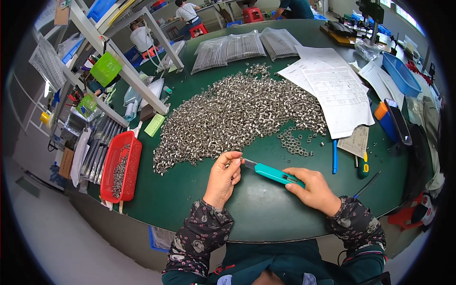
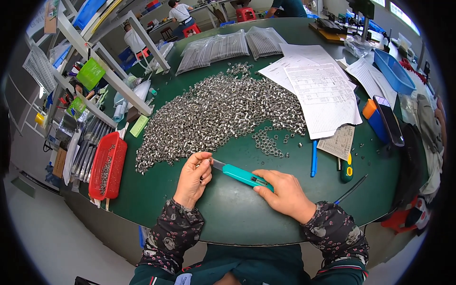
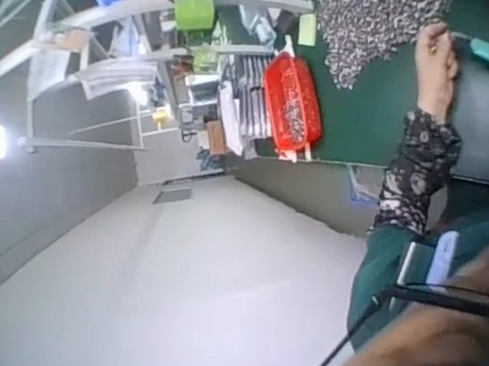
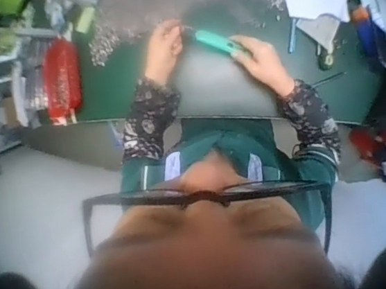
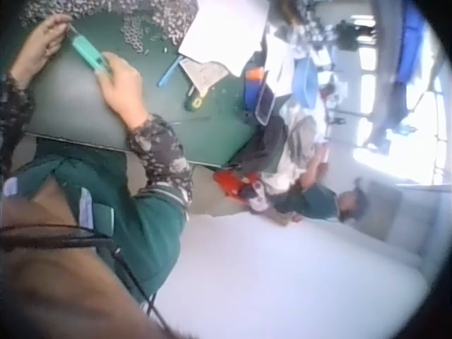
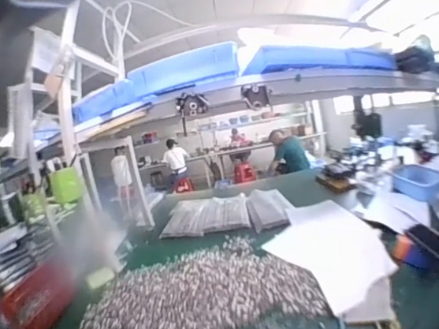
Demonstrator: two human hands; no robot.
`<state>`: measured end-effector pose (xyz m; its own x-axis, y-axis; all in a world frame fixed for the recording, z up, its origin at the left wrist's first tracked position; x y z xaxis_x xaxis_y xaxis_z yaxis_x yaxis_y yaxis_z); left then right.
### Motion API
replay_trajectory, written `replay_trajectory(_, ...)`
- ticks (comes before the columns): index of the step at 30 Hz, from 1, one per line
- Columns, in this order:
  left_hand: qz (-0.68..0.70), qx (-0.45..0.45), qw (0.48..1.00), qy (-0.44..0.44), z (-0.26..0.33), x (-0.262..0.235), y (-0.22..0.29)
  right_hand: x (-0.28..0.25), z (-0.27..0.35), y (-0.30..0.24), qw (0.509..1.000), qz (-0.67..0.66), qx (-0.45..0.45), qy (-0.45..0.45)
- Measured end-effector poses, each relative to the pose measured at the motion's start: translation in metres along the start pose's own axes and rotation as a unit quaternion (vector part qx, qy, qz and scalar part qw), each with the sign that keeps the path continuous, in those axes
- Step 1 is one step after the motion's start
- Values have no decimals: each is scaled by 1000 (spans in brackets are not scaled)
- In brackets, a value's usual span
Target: Using a utility knife to process or deburr small metal components at a workbench.
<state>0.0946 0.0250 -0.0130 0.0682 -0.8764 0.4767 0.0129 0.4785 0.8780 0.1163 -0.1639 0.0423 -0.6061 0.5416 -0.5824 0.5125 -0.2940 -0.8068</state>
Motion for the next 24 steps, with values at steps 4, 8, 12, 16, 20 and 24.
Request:
replay_trajectory(4, -18, 14, 1000, 4, 1, -3, 1, 1, -2, 3, 1000, -21, 10, -16)
replay_trajectory(8, -49, 22, 999, 8, 2, 2, 5, 11, -2, 18, 989, -128, 54, -57)
replay_trajectory(12, -110, 30, 993, 32, 6, 7, 12, 19, 1, 30, 958, -247, 117, -89)
replay_trajectory(16, -128, 39, 989, 58, 8, 0, 11, 14, 2, 22, 977, -172, 107, -60)
replay_trajectory(20, -117, 31, 990, 69, 8, -2, 8, 5, 5, 4, 998, -36, 54, 0)
replay_trajectory(24, -81, 24, 994, 66, 8, -2, 5, -3, 10, -22, 992, 108, 16, 61)
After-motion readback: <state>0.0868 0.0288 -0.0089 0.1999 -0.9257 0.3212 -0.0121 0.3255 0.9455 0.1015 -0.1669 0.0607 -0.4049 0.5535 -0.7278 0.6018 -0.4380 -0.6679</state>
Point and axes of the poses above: each hand's wrist, its own z-axis away from the middle knuckle, its own x-axis out of the palm, y = z × x, the point moved 10 cm from there along -z, towards the middle knuckle, and after that the axes turned 11 degrees about -y, right-handed, at the moved point
